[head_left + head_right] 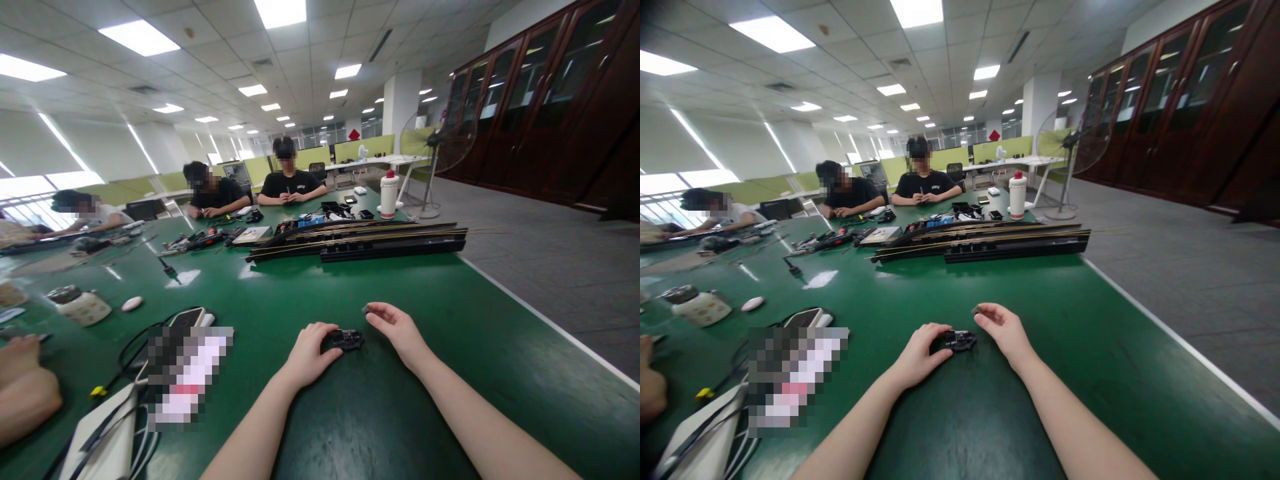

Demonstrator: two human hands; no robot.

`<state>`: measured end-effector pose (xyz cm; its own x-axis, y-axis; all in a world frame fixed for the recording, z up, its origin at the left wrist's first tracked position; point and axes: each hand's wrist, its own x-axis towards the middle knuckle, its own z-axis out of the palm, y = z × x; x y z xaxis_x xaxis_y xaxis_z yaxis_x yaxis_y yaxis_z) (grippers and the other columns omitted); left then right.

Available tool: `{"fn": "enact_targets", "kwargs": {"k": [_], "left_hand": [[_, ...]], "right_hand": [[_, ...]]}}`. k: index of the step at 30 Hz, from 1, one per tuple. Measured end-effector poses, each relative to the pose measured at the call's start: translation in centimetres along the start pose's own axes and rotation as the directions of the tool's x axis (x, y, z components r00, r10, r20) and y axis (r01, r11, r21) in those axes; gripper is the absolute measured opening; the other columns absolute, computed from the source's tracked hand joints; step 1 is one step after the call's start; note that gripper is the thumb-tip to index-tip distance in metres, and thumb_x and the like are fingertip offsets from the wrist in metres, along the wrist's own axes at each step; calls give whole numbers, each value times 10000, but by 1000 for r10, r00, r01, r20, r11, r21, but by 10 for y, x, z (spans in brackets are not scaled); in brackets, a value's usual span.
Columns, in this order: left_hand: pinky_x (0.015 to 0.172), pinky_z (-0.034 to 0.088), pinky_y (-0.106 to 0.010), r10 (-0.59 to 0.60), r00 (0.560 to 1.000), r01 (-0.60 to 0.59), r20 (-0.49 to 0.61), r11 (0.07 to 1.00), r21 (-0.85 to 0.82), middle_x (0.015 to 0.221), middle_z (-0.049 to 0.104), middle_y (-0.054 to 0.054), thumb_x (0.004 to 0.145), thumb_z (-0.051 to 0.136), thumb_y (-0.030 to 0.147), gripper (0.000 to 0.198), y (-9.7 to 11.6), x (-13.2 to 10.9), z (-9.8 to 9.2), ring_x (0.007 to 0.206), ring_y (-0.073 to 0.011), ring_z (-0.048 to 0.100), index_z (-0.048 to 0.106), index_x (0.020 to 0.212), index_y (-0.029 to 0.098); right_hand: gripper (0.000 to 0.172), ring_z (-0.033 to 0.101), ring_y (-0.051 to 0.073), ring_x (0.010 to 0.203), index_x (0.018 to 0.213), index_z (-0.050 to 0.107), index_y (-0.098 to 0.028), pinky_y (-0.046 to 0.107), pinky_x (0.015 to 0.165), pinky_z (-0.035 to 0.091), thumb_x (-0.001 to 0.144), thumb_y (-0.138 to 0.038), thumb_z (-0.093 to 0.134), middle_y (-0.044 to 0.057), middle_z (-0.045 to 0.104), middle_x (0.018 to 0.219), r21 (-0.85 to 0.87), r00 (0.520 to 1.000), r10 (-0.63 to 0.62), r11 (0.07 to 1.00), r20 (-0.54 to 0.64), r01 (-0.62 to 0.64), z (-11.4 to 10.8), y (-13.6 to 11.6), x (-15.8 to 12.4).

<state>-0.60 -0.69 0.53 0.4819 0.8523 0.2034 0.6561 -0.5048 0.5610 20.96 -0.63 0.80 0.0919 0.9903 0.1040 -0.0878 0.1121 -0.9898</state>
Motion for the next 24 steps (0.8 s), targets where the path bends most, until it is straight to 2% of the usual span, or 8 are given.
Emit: {"fn": "enact_targets", "kwargs": {"k": [5, 12, 24], "left_hand": [[903, 404, -370, 12, 1000, -12, -11, 1000, 8, 1091, 605, -45, 761, 648, 263, 393, -1, 0, 1, 1023, -232, 527, 545, 1140, 238], [883, 407, -358, 29, 999, -28, -23, 999, 20, 1077, 607, -40, 756, 656, 258, 392, -2, 0, 1, 1000, -225, 528, 544, 1131, 230], [875, 409, -354, 31, 999, -30, -22, 999, 30, 1065, 610, -38, 751, 670, 262, 398, -2, -1, 0, 990, -223, 529, 549, 1128, 224]], "right_hand": [[452, 647, 231, 918, 871, 649, -197, 422, 917, 455, 553, -501, 754, 76, 717, 935, 49, 998, 31, 998, -52, -28, 0, -2, 0], [454, 634, 222, 938, 883, 640, -194, 403, 927, 445, 537, -456, 774, 69, 706, 943, 126, 996, 68, 990, -65, -59, 0, -2, 1], [469, 639, 223, 956, 908, 642, -196, 407, 945, 438, 527, -424, 794, 68, 712, 945, 156, 994, 78, 986, -70, -66, 1, 0, 1]]}}
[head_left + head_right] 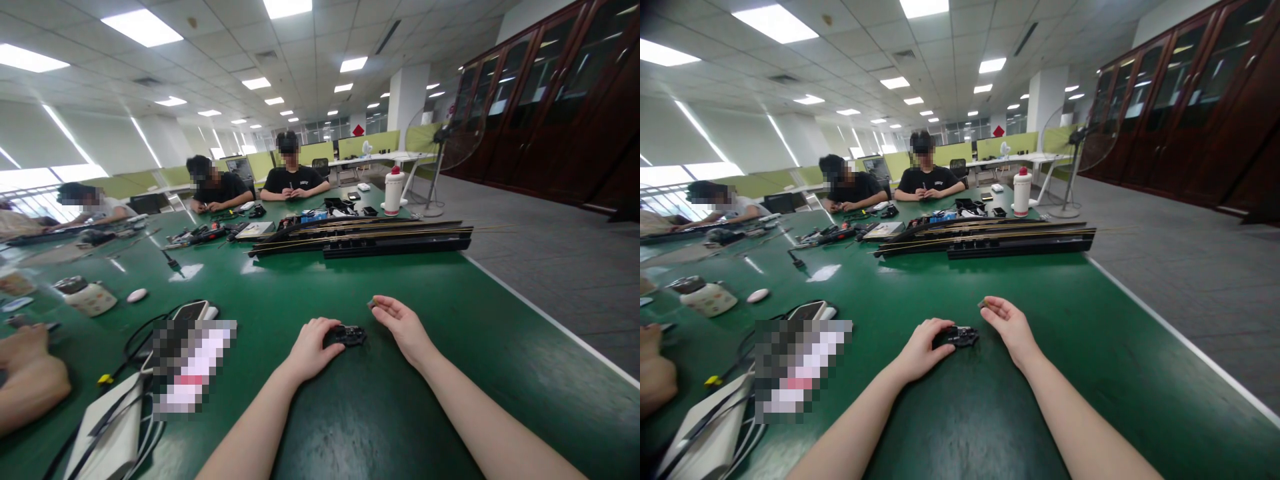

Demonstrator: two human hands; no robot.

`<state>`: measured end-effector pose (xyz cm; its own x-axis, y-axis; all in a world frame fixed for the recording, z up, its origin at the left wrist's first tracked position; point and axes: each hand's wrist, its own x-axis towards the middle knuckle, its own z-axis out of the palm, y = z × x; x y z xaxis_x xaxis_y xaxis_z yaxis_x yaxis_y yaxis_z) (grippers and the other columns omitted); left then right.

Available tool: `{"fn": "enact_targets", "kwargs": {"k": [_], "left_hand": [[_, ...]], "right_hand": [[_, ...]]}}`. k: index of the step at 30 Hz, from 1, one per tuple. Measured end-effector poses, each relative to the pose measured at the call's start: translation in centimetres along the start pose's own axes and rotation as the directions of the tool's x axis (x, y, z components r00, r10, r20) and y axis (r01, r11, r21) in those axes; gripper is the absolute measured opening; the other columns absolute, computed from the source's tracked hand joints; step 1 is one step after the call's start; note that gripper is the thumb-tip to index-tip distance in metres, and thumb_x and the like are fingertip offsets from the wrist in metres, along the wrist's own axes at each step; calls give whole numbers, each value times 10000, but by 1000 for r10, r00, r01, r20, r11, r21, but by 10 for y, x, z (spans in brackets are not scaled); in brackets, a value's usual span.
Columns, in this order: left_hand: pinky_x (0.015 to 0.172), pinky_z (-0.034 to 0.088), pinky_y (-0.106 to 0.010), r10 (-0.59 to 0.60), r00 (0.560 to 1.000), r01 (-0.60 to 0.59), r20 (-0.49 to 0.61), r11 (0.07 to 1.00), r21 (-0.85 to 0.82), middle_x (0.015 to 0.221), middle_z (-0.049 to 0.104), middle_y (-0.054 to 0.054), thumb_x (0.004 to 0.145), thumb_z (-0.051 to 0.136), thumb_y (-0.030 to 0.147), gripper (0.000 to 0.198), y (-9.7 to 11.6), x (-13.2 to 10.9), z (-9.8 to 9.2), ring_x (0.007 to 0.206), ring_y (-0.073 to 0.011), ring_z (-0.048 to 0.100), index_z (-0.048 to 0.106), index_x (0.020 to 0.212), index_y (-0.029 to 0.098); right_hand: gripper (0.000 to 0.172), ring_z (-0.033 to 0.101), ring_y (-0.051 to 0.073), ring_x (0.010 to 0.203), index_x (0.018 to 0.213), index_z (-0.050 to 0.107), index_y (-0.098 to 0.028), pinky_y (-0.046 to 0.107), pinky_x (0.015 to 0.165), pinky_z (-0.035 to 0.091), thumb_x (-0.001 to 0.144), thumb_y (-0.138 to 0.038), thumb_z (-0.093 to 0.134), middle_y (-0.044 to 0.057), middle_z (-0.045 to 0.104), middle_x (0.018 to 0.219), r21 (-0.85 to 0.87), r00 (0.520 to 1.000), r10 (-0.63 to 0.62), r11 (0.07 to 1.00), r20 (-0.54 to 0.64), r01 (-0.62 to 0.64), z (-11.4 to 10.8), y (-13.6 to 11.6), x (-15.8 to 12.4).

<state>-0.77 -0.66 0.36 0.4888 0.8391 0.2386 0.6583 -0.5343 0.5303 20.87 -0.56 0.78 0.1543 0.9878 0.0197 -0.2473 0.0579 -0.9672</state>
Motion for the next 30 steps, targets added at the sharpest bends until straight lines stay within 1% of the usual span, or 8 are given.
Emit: {"fn": "enact_targets", "kwargs": {"k": [8, 11, 13, 16, 19, 22, 25, 30], "left_hand": [[869, 413, -357, 9, 1000, -9, -2, 1000, -5, 1047, 613, -37, 751, 671, 261, 397, -3, 1, 2, 977, -221, 533, 546, 1126, 231], [868, 413, -359, 13, 1000, -13, -6, 1000, -9, 1043, 611, -36, 749, 672, 255, 400, -4, 1, 3, 979, -223, 532, 545, 1128, 236], [866, 414, -364, 11, 1000, -11, -4, 1000, -8, 1039, 610, -38, 753, 668, 259, 402, -4, 1, 3, 978, -225, 533, 542, 1134, 240], [859, 418, -364, 15, 1000, -15, -6, 1000, -9, 1031, 610, -39, 754, 666, 265, 404, -4, 0, 3, 971, -223, 536, 541, 1137, 239], [860, 420, -360, 22, 1000, -23, -13, 1000, -15, 1031, 610, -38, 754, 664, 265, 399, -4, 0, 3, 971, -220, 537, 544, 1133, 239], [863, 417, -363, 18, 1000, -18, -13, 1000, -11, 1032, 610, -36, 760, 655, 259, 395, -5, 0, 4, 970, -219, 538, 542, 1138, 243], [862, 416, -364, 15, 1000, -15, -6, 1000, -6, 1036, 610, -36, 759, 661, 255, 401, -6, 1, 4, 967, -221, 533, 540, 1140, 242], [861, 412, -359, 12, 1000, -12, 1, 1000, -2, 1033, 611, -32, 752, 669, 254, 406, -6, 1, 5, 966, -219, 530, 541, 1137, 242]], "right_hand": [[388, 662, 223, 875, 856, 669, -192, 414, 892, 469, 564, -429, 765, 70, 727, 893, -113, 994, -3, 993, 108, 15, 5, 1, -4], [354, 660, 229, 862, 889, 673, -196, 428, 868, 475, 609, -403, 733, 69, 722, 912, -230, 985, -16, 972, 172, 56, 6, 3, -6], [301, 644, 231, 899, 909, 677, -208, 441, 890, 452, 655, -368, 701, 64, 712, 947, -355, 976, -51, 926, 212, 126, 6, 4, -8], [224, 608, 221, 968, 911, 680, -221, 426, 934, 416, 703, -304, 669, 54, 693, 987, -506, 950, -135, 820, 282, 267, 7, 4, -11], [183, 594, 212, 976, 897, 684, -223, 395, 921, 426, 718, -246, 658, 54, 686, 978, -584, 907, -185, 712, 378, 389, 9, 3, -15], [174, 587, 226, 980, 876, 697, -244, 409, 912, 424, 706, -217, 671, 51, 689, 982, -647, 854, -171, 585, 491, 489, 11, 2, -16], [182, 583, 233, 992, 885, 696, -252, 416, 903, 424, 707, -219, 675, 49, 686, 1002, -680, 835, -143, 516, 532, 521, 11, 0, -16], [175, 588, 229, 987, 876, 688, -247, 406, 900, 420, 702, -234, 683, 42, 691, 993, -698, 833, -117, 491, 540, 521, 11, -1, -17]]}}
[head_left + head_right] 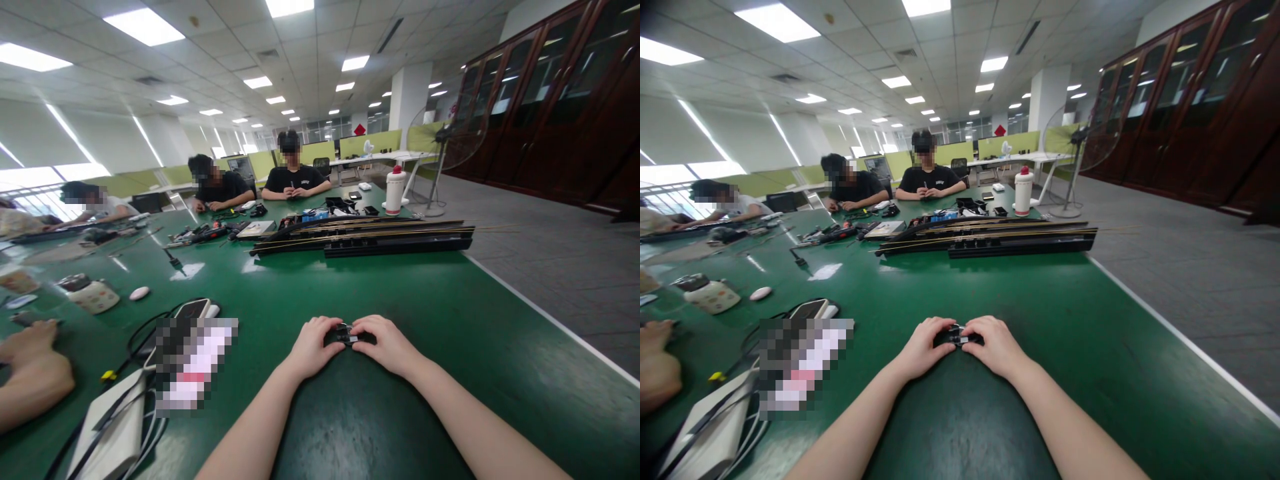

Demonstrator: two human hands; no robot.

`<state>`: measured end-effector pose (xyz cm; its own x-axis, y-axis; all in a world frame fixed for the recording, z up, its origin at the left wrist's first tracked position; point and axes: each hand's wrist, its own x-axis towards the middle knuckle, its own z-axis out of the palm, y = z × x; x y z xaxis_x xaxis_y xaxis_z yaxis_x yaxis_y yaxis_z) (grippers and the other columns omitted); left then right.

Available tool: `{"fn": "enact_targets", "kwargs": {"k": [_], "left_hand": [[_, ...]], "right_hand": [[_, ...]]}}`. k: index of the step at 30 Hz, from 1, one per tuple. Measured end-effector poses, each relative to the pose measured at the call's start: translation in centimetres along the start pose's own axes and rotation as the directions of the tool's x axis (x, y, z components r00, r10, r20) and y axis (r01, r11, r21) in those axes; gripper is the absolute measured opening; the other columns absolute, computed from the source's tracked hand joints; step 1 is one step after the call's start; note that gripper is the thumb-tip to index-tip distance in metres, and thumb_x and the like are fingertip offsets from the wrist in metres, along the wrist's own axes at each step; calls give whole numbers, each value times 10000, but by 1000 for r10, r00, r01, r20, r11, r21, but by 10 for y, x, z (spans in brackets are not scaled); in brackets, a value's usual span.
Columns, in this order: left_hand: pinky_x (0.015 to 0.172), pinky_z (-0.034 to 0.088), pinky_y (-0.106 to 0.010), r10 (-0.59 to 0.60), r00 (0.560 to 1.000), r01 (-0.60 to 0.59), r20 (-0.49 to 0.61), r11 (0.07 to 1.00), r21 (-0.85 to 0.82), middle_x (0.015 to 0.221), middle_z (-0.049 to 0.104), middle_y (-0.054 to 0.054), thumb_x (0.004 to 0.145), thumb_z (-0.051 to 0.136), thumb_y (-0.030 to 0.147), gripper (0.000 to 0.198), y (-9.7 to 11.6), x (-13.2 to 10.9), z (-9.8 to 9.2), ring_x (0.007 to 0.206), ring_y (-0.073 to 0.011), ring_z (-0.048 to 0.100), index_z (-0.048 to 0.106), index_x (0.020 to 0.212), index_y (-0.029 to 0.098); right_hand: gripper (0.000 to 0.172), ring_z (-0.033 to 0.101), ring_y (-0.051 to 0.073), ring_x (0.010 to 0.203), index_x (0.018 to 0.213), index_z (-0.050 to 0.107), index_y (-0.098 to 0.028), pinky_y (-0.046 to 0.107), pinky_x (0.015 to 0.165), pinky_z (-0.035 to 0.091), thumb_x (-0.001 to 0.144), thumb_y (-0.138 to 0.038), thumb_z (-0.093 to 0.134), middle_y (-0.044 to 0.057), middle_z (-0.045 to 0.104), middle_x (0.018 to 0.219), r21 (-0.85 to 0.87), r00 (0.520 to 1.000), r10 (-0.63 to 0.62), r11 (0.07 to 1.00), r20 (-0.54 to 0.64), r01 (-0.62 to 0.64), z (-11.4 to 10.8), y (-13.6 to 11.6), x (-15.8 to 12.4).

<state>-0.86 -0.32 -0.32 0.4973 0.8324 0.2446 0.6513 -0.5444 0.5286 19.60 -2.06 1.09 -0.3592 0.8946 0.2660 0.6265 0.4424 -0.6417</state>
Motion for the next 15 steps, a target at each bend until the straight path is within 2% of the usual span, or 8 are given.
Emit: {"fn": "enact_targets", "kwargs": {"k": [5, 15], "left_hand": [[854, 414, -356, -1, 1000, 1, -5, 1000, 6, 1033, 609, -32, 754, 659, 244, 404, 0, 0, 0, 968, -218, 530, 539, 1140, 240], [926, 400, -379, -14, 1000, 14, -10, 1000, -5, 1099, 579, -59, 791, 615, 283, 405, -1, -1, 1, 1038, -227, 503, 540, 1185, 231]], "right_hand": [[213, 589, 231, 987, 898, 682, -259, 414, 912, 409, 687, -229, 687, 29, 695, 993, 5, 1000, 3, 1000, 15, -3, 0, 2, -1], [380, 600, 228, 994, 1039, 634, -219, 392, 924, 426, 660, -201, 664, 53, 673, 1049, 169, 994, 108, 980, 11, -108, -5, 6, -2]]}}
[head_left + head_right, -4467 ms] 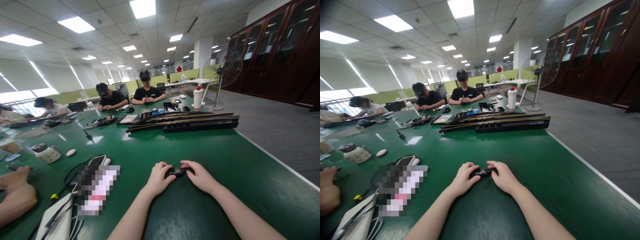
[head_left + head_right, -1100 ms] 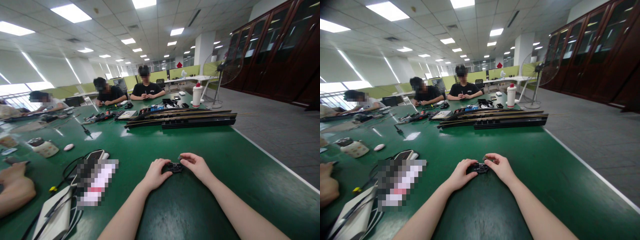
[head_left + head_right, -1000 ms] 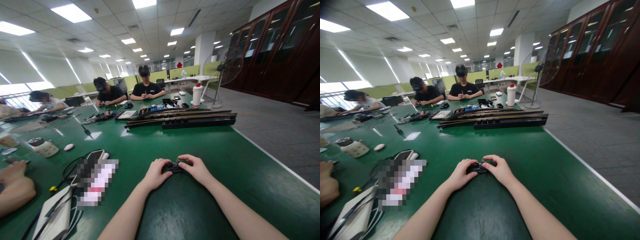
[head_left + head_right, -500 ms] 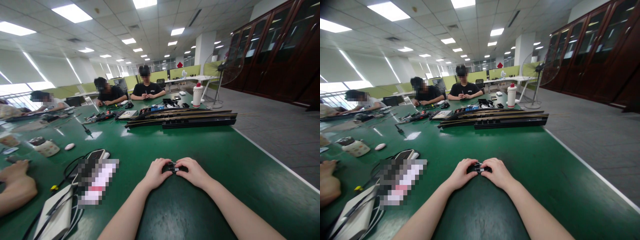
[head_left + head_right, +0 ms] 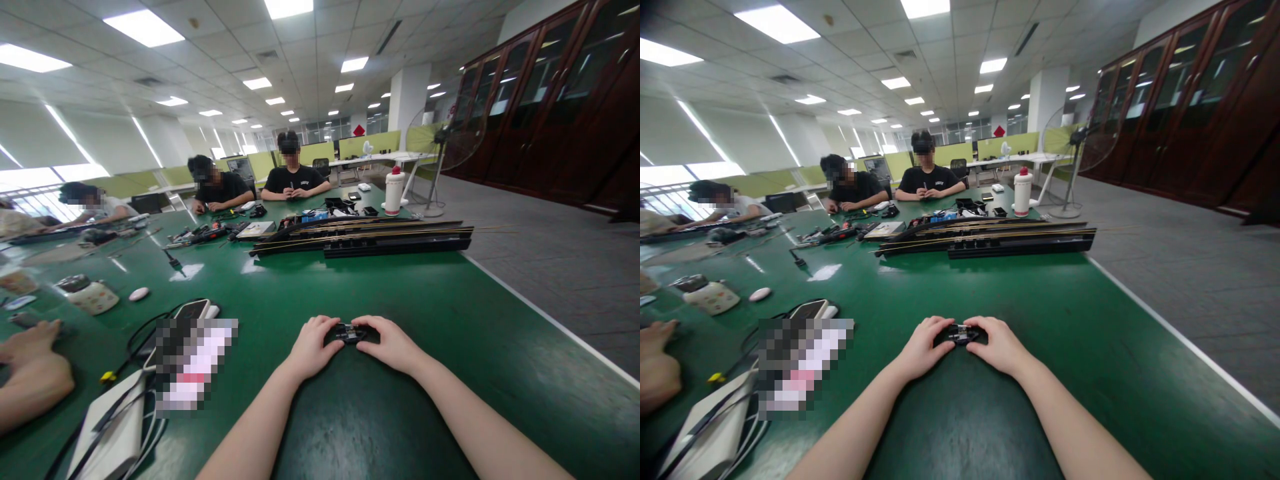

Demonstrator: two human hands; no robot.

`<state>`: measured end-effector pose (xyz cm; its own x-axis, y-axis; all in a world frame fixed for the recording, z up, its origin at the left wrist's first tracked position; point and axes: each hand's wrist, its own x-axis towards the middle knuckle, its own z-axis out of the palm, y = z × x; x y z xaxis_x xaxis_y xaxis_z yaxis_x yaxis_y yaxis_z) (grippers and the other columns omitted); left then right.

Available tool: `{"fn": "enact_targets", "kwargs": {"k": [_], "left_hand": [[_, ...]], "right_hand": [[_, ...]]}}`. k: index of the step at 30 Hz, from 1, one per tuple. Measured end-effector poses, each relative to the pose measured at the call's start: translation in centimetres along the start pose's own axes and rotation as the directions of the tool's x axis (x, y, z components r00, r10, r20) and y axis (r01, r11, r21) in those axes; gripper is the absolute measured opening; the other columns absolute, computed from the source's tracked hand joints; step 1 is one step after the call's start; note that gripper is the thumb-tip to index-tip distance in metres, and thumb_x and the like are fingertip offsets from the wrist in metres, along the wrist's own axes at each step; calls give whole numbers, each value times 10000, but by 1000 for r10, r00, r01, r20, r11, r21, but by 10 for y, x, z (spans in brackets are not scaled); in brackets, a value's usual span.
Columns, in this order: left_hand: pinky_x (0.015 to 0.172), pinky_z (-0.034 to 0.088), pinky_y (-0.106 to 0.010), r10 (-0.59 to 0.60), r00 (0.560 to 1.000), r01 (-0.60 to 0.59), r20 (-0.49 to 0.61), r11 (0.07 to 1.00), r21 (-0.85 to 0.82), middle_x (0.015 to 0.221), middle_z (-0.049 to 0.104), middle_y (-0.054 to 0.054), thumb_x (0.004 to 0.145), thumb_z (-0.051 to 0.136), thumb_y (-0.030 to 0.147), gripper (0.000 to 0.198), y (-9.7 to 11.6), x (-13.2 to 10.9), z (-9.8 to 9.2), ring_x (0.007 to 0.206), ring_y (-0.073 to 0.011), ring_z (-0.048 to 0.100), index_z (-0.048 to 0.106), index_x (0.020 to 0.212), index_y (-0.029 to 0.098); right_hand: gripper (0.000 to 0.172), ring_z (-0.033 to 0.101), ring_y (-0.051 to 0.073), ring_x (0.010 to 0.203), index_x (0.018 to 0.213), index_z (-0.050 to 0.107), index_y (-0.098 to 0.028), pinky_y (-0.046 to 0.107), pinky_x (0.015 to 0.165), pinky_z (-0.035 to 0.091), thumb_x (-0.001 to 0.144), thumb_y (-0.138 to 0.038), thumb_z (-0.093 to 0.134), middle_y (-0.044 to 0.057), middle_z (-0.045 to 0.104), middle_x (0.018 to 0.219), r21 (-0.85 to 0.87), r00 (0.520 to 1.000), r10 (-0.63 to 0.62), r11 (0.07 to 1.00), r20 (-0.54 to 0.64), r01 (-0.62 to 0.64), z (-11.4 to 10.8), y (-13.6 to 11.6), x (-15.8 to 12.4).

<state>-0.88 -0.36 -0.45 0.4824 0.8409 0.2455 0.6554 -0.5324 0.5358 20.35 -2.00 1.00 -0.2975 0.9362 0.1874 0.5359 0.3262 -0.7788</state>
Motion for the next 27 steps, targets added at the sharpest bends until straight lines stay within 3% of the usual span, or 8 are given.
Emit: {"fn": "enact_targets", "kwargs": {"k": [27], "left_hand": [[938, 396, -388, 0, 1000, 0, -6, 1000, 27, 1097, 571, -63, 855, 508, 222, 291, 2, 0, -1, 1035, -219, 498, 535, 1144, 202]], "right_hand": [[398, 596, 192, 1037, 1079, 604, -181, 380, 971, 424, 727, -61, 462, 74, 662, 1083, -28, 999, 29, 999, -40, -30, 3, 3, 0]]}}
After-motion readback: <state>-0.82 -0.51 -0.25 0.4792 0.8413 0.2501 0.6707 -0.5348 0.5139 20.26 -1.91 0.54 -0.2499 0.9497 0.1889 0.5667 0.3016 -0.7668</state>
